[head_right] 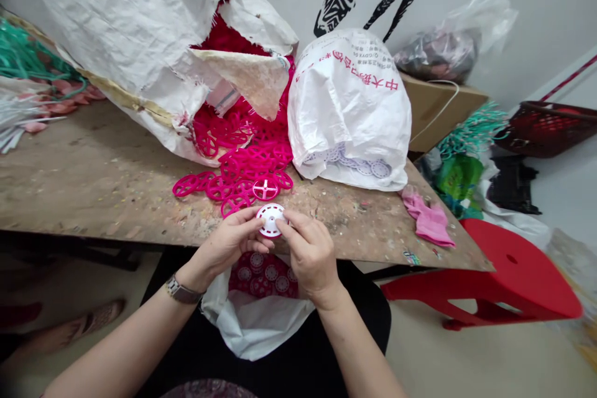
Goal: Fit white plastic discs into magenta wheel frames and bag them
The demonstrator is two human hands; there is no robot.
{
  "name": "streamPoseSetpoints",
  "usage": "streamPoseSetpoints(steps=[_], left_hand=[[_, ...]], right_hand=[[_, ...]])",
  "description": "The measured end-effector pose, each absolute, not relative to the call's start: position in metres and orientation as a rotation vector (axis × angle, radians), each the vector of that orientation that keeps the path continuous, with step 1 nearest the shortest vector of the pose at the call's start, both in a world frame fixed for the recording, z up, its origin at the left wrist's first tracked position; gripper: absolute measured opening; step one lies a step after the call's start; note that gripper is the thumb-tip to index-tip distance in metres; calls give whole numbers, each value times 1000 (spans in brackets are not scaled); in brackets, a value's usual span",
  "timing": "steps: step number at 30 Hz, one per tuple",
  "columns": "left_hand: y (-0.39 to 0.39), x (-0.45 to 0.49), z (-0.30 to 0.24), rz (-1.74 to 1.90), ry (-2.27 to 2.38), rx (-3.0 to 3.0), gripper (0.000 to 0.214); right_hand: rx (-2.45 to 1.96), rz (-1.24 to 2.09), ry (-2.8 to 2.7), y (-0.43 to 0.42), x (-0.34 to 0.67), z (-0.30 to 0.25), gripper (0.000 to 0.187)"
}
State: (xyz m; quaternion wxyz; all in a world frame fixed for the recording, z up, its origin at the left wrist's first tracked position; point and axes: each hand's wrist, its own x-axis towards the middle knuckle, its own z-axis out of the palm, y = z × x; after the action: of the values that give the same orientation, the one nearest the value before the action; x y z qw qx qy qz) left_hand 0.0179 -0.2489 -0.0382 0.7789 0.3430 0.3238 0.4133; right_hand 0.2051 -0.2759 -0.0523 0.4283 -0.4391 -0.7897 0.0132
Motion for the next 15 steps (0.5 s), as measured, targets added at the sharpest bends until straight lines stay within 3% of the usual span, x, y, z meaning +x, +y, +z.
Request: streamPoseSetpoints(steps=[6, 9, 15], left_hand=[[-255, 19, -43, 963, 781, 948, 38], [-257, 20, -45, 966, 758, 1034, 32], [-263, 20, -45, 987, 862, 1471, 26]], right_hand=[[-1278, 580, -1601, -284, 190, -43, 39], [-1277, 895, -1429, -281, 188, -39, 28], [-1294, 930, -1329, -282, 184, -35, 12]])
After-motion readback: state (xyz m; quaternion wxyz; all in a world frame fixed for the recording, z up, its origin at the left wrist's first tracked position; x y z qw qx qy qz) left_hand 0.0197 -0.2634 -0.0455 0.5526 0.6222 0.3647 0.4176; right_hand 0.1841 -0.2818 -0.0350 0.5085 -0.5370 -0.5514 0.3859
